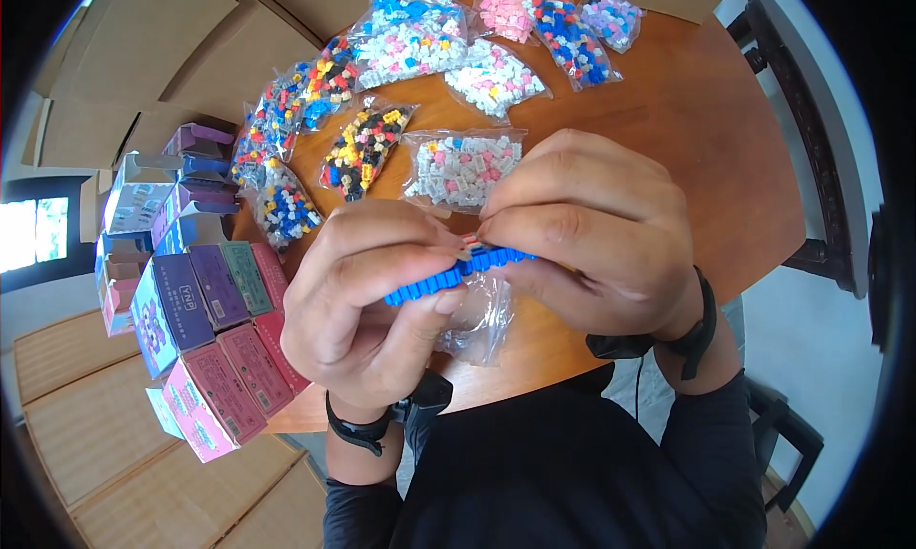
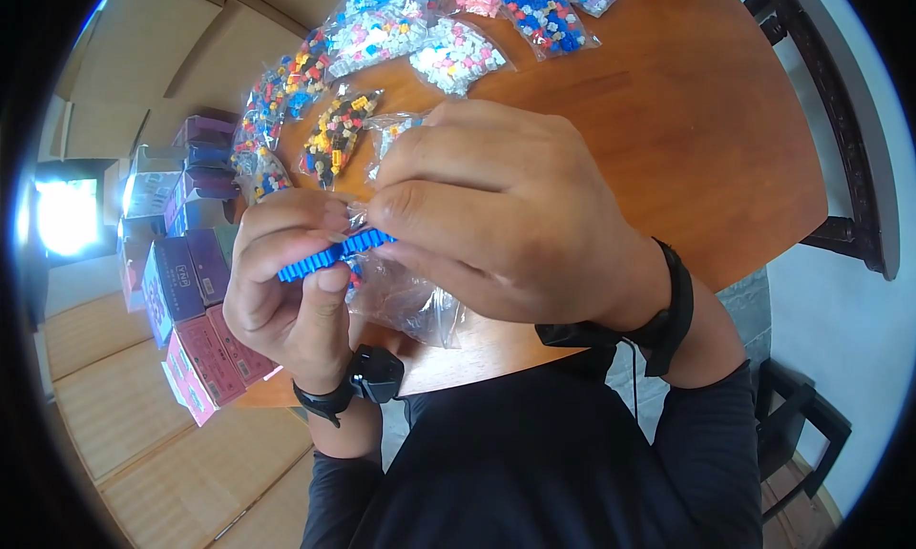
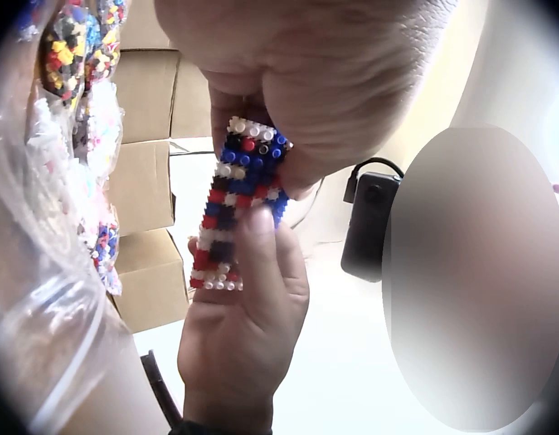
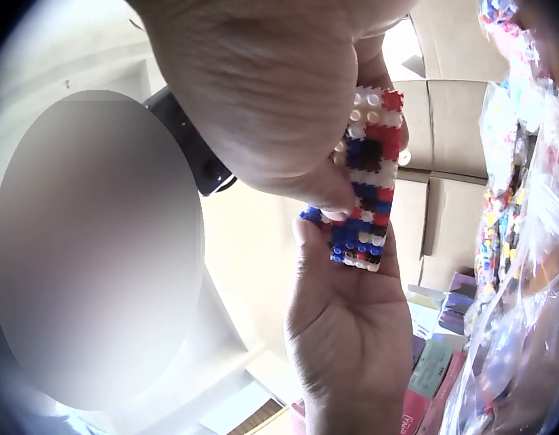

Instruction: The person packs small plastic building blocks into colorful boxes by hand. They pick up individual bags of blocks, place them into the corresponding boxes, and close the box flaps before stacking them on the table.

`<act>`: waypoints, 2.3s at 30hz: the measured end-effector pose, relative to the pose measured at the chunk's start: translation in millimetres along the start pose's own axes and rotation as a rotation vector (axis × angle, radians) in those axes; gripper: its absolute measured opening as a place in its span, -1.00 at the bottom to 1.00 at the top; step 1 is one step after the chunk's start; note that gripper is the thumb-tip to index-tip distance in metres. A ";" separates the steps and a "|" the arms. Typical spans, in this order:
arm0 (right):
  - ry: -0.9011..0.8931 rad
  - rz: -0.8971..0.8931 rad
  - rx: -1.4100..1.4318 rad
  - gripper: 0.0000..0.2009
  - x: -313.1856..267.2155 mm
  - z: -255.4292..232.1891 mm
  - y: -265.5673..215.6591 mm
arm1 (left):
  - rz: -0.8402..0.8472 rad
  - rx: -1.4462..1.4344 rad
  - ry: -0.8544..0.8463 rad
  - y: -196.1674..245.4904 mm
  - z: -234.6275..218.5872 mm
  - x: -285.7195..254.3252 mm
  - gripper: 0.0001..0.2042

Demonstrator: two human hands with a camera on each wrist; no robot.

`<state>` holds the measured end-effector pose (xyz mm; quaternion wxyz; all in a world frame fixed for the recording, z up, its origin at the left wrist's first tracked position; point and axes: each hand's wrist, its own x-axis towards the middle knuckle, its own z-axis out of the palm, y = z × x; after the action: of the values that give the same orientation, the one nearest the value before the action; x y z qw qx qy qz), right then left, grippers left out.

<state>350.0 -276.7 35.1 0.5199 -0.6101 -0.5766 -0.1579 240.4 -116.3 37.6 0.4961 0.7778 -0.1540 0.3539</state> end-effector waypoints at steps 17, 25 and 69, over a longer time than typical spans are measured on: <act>-0.015 -0.197 -0.255 -0.77 5.9 -8.0 0.3 | 0.204 0.443 0.040 -0.5 5.3 4.5 -0.76; -0.218 0.151 0.163 -0.81 3.3 -14.9 23.3 | -0.052 0.248 -0.057 -9.5 5.5 2.8 -0.82; 0.173 0.730 0.678 -0.78 -12.5 4.2 22.6 | -0.746 -0.430 -0.098 -11.8 18.7 -12.6 -0.95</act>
<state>364.3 -275.4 13.3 0.7559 -0.5535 -0.2993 0.1806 245.9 -128.8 16.2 0.7328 0.6751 0.0443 0.0729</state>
